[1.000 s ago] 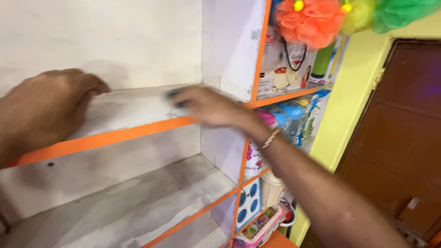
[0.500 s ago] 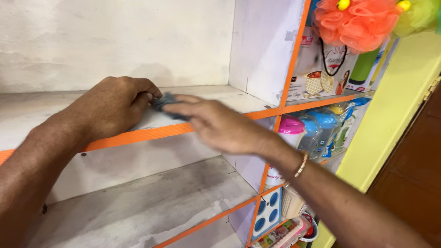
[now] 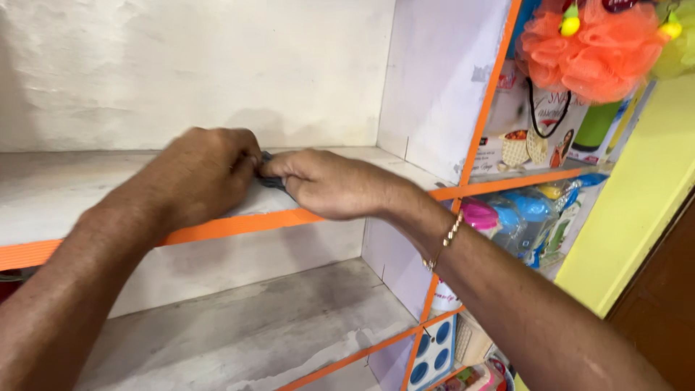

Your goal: The person wipes the interior surfaces of a white shelving unit with orange trim using a dark cloth. They clean the back panel, side walls, and shelf edges in a repetitive manner, moving across different sections of the unit.

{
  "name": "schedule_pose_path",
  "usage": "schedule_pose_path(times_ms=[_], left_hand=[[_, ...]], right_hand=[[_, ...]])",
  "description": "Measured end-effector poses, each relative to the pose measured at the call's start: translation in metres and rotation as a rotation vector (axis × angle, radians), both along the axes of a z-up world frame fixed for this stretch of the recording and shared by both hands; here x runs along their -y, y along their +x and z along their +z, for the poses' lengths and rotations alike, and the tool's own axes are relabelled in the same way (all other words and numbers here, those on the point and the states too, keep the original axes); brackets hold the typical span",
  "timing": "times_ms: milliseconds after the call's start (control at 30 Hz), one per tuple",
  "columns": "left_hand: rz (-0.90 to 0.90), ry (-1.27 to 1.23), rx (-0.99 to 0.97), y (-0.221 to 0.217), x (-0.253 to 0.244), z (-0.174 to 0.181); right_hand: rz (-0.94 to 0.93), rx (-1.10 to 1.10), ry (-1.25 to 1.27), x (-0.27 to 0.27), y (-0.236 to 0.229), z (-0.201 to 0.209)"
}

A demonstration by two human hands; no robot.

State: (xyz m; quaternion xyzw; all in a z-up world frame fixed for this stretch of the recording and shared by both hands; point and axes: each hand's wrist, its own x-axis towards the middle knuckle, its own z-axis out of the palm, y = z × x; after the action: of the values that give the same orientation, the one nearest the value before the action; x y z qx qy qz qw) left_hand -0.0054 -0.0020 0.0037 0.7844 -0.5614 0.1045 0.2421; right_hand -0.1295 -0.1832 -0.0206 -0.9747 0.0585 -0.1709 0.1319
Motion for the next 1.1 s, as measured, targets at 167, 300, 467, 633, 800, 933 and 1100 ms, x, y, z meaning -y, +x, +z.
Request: schedule_pose_path(times_ms=[167,300,467,633,800,933,1100], left_hand=[[0.013,0.059,-0.034,-0.002,-0.002,0.0],[0.037,0.08,-0.037,0.004,0.001,-0.003],[-0.019,0.024,0.029,0.003,0.004,-0.005],[0.053,0.106,0.053,-0.002,0.002,-0.002],[0.004,0.063,-0.026,0.001,0.002,-0.002],[0.006,0.069,-0.031,0.0,0.002,-0.002],[-0.164,-0.183,0.099,0.02,0.009,-0.012]], right_hand=[[-0.28,-0.069,0.079,0.034,-0.023,0.019],[-0.681,-0.106,-0.291,0.08,-0.032,0.019],[-0.33,-0.103,-0.081,0.039,0.0,0.014],[0.149,-0.016,-0.039,0.028,0.002,0.017],[-0.695,-0.28,-0.33,0.086,-0.019,0.041],[-0.806,-0.222,-0.174,0.105,-0.007,0.037],[-0.519,-0.052,-0.076,0.066,0.054,0.031]])
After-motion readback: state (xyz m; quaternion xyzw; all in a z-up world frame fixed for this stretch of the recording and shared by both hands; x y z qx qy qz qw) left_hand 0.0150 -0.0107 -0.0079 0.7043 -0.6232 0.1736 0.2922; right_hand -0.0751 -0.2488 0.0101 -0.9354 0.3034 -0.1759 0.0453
